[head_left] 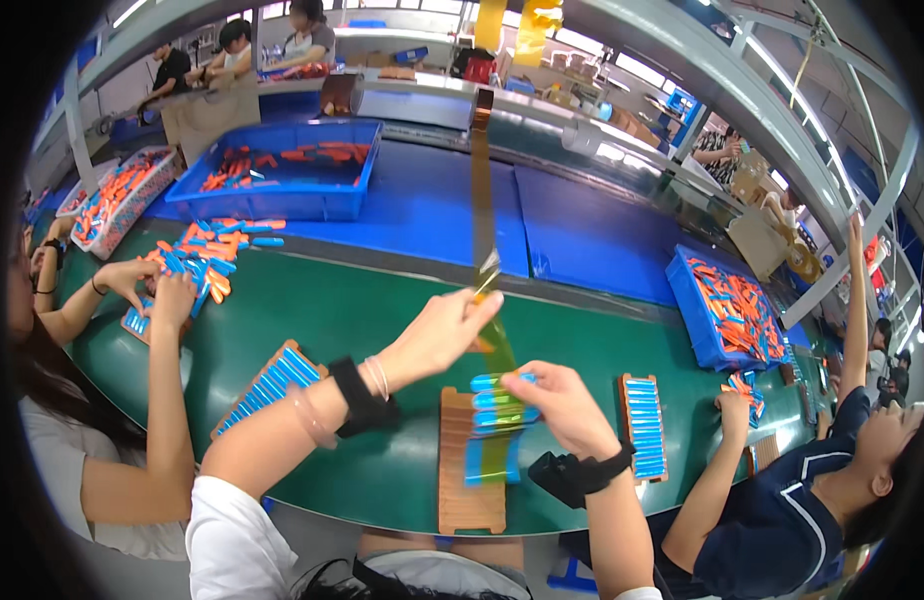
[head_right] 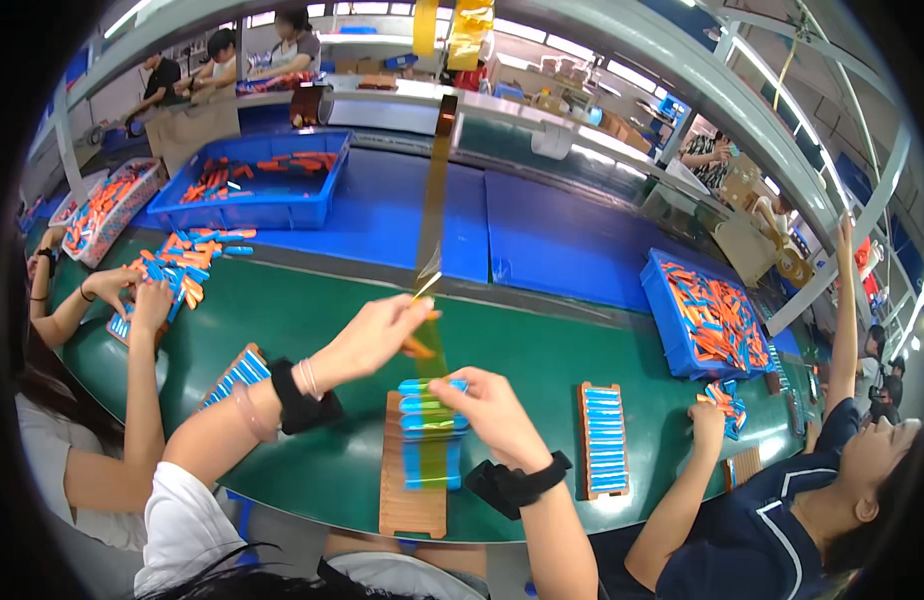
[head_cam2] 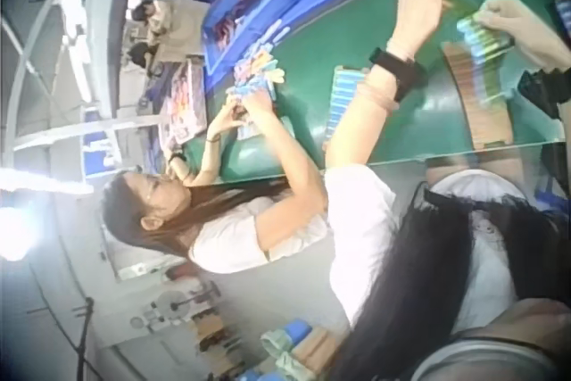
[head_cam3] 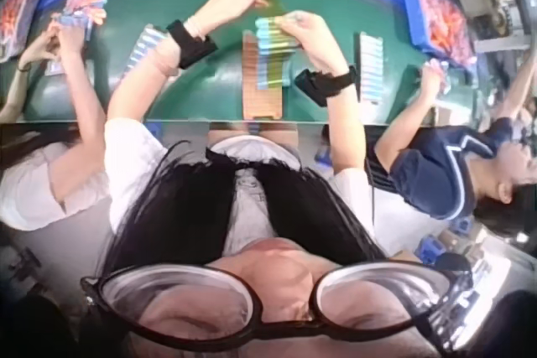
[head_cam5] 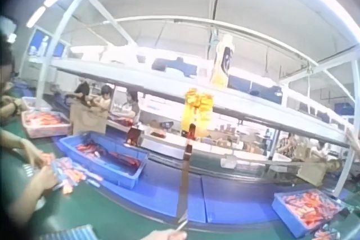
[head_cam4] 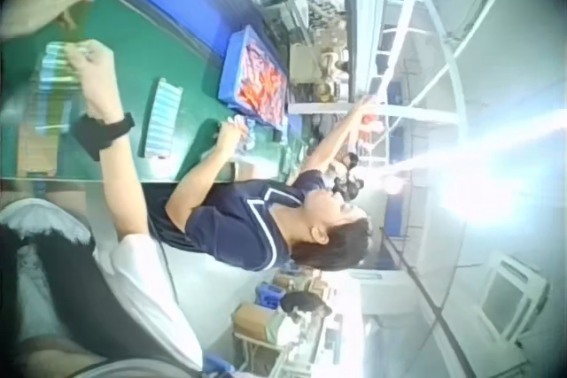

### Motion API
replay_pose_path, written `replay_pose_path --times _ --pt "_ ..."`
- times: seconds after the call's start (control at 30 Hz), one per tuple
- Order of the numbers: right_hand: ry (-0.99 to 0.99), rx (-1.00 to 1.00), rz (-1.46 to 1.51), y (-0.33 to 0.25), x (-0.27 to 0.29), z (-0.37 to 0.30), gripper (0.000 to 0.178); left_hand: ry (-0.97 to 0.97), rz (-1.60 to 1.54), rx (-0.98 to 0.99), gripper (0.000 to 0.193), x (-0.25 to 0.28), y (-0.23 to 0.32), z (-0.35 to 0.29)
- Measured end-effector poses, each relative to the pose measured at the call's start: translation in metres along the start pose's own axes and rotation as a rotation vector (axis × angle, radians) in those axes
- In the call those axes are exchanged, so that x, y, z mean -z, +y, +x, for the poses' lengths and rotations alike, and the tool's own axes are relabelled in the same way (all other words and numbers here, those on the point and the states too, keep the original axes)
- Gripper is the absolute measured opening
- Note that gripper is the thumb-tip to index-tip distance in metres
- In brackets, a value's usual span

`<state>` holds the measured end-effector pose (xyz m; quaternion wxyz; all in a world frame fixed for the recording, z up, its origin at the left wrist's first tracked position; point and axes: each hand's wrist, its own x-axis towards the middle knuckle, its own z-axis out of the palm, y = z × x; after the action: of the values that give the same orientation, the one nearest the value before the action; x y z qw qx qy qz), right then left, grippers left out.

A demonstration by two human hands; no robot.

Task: Assembling blue plastic strips onto a brown base template and securing them with yellow adhesive tape.

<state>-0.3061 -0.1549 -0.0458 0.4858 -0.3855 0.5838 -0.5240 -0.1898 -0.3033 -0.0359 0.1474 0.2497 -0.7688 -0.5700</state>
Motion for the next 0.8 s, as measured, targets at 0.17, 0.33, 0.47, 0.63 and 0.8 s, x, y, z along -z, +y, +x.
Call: replay_pose_path --times 0.17,0.33,0.47,0.63,0.8 --pt "-0.108 0.05 0.073 -0.045 -0.008 -0.009 0.014 0.078 -0.561 0.18 0.064 0.001 0.013 -0.034" --pt "-0.004 0.171 -0.237 -0.053 -0.02 -0.011 0.029 -0.16 -0.536 0.009 0.035 -0.012 0.012 -0.1" --pt "0.253 0.292 -0.886 0.006 -0.019 -0.018 0.064 0.002 -0.755 0.068 0.034 -0.004 0.003 -0.124" --pt "0.242 0.099 -1.487 0.052 -0.079 -0.025 0.095 0.165 -0.744 0.053 0.03 0.007 -0.014 -0.145" --pt "0.252 -0.059 -1.645 0.042 -0.085 0.022 0.101 0.294 -0.757 0.099 0.037 0.01 -0.016 -0.157"
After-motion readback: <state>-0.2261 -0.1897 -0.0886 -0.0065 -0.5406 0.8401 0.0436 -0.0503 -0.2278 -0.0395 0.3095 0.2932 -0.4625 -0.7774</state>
